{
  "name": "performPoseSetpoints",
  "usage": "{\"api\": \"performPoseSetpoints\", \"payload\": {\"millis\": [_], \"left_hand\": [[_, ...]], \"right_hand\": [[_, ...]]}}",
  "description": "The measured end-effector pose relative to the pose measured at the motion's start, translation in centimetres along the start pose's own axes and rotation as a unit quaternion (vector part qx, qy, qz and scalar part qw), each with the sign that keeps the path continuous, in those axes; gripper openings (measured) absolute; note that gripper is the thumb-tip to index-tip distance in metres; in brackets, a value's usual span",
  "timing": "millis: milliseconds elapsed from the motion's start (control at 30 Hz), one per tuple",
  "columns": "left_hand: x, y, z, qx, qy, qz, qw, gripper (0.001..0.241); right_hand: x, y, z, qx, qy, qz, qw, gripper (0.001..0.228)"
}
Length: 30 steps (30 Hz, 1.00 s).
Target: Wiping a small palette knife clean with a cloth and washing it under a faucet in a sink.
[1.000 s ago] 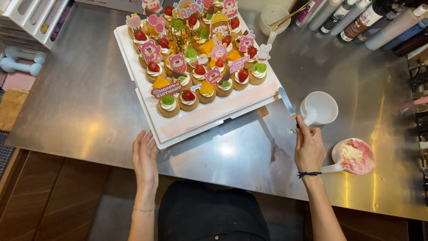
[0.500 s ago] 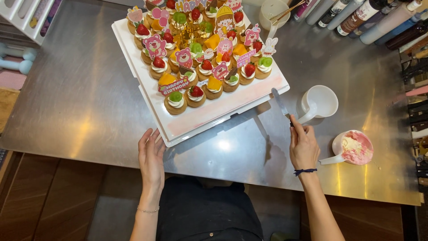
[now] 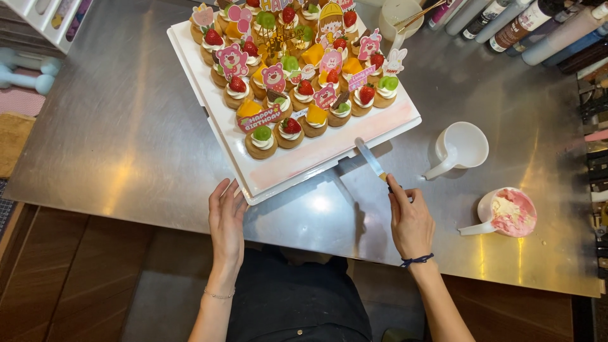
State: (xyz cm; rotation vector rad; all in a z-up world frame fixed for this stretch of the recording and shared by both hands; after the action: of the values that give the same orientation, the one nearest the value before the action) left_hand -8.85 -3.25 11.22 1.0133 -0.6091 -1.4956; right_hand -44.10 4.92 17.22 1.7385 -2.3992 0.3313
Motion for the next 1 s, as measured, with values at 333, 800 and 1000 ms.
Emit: {"api": "performPoseSetpoints", "payload": {"millis": [333,800,1000], "left_hand": [[-0.5,-0.8,0.3,0.003,0.008,-0.016,1.000,0.049],[-1.0,-1.7,0.7,-0.087,-0.008,-0.023,0.996,0.051],[-0.7,-1.8,0.4,-0.078,-0.017,-0.024,0.997,0.053]], "right_hand": [[-2.2,-5.0,-0.2,0.039,-0.023,-0.046,0.998,0.045],[-6.8,-13.2,-1.4,0.129,-0.091,-0.140,0.977,0.050],[-4.6,-10.3,-0.6,0.160,-0.181,-0.010,0.970,0.049]]}}
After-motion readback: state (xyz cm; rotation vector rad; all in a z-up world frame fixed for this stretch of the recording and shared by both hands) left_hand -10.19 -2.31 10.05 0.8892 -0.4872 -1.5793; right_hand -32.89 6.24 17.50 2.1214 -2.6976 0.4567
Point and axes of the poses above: each hand's wrist, its own x-axis towards the middle knuckle, its own z-axis out of the palm, y = z × x, the point moved 8 cm from there along x, towards the middle knuckle, and after that the axes turned 15 degrees about -x, right-handed, at the moved point
